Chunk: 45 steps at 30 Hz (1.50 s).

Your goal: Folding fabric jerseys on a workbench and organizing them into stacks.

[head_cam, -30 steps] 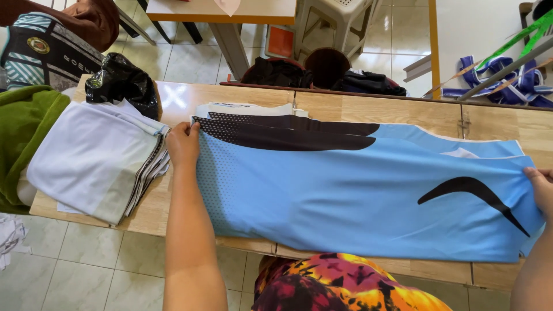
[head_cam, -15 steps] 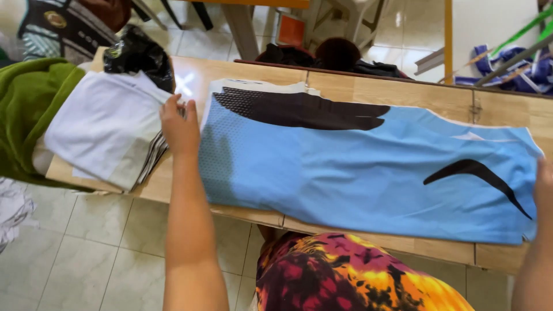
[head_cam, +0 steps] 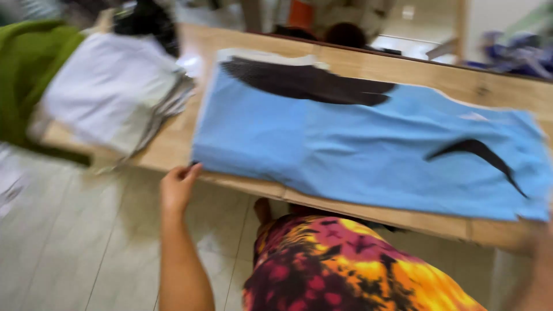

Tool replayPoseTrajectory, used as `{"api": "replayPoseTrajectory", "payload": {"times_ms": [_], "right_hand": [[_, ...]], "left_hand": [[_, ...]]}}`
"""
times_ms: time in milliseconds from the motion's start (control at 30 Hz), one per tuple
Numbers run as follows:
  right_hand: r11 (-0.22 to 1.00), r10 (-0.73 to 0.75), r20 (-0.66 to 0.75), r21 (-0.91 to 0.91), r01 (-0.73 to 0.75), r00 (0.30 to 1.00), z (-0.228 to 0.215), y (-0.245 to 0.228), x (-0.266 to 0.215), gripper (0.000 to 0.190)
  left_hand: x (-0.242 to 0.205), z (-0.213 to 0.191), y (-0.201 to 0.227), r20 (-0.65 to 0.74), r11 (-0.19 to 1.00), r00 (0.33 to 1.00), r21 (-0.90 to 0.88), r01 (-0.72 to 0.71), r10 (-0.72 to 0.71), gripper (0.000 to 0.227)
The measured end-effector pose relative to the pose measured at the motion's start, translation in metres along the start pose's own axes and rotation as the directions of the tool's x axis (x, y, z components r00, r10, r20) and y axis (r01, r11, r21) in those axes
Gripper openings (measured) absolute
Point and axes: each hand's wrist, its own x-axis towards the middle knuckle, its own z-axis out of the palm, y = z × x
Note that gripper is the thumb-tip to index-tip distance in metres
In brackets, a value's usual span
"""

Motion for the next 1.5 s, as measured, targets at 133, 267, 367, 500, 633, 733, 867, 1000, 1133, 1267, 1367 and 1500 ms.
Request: {"api": "replayPoseTrajectory", "payload": {"times_ms": [133,267,367,500,633,733,867,1000,1133,1267,1367,1500], "right_hand": [[0.963,0.197,-0.087,-0.171,-0.209,0.977,-0.036,0.022,-0.029,0.014],[0.905,0.41,0.026,-0.14,-0.403,0.912,-0.064,-0.032,-0.023,0.03],[0.821,0.571,0.175,-0.147,-0.552,0.802,-0.097,-0.094,-0.011,0.048],[0.817,0.577,0.246,-0.2,-0.541,0.779,-0.114,-0.14,-0.006,0.052],[0.797,0.583,0.437,-0.146,-0.586,0.685,-0.109,-0.148,-0.002,0.04],[0.824,0.528,0.45,-0.066,-0.562,0.721,-0.095,-0.135,-0.003,0.036],[0.451,0.564,0.468,0.516,-0.728,0.681,-0.103,-0.147,0.0,0.021],[0.126,0.558,0.508,0.73,-0.672,0.656,-0.1,-0.145,0.026,0.019],[-0.071,0.422,0.544,0.818,-0.572,0.725,-0.09,-0.128,0.085,0.015],[-0.123,0.261,0.565,0.824,-0.554,0.783,-0.072,-0.121,0.179,0.017],[0.033,0.46,0.506,0.811,-0.583,0.73,-0.106,-0.153,0.242,0.012],[0.04,0.387,0.466,0.854,-0.519,0.796,-0.096,-0.09,0.312,0.016]], "left_hand": [[-0.019,0.001,0.023,-0.046,1.0,0.999,0.021,0.023,-0.022,0.037],[-0.014,0.008,0.009,-0.113,0.991,0.989,0.104,-0.08,0.092,0.037],[-0.005,0.019,-0.004,-0.146,0.998,0.988,-0.034,-0.061,0.055,0.036],[0.005,0.024,-0.017,-0.131,0.944,0.991,-0.328,-0.032,-0.012,0.029],[-0.002,0.022,-0.003,-0.064,0.798,0.992,-0.601,0.051,-0.112,0.025],[0.001,0.02,-0.008,-0.038,0.685,0.993,-0.727,0.049,-0.111,0.025],[-0.006,0.014,0.006,-0.088,0.572,0.992,-0.82,-0.023,-0.087,0.024],[0.001,0.004,0.031,-0.129,0.539,0.991,-0.836,-0.099,-0.018,0.023],[0.017,-0.016,0.117,0.046,0.211,0.999,-0.977,0.039,0.029,0.006],[0.068,-0.027,0.206,0.205,0.063,0.962,-0.978,0.197,0.182,0.021],[0.126,-0.028,0.255,0.135,0.096,0.981,-0.988,0.122,0.14,0.006],[0.129,-0.052,0.319,0.006,0.136,0.971,-0.99,-0.028,0.24,0.014]]}}
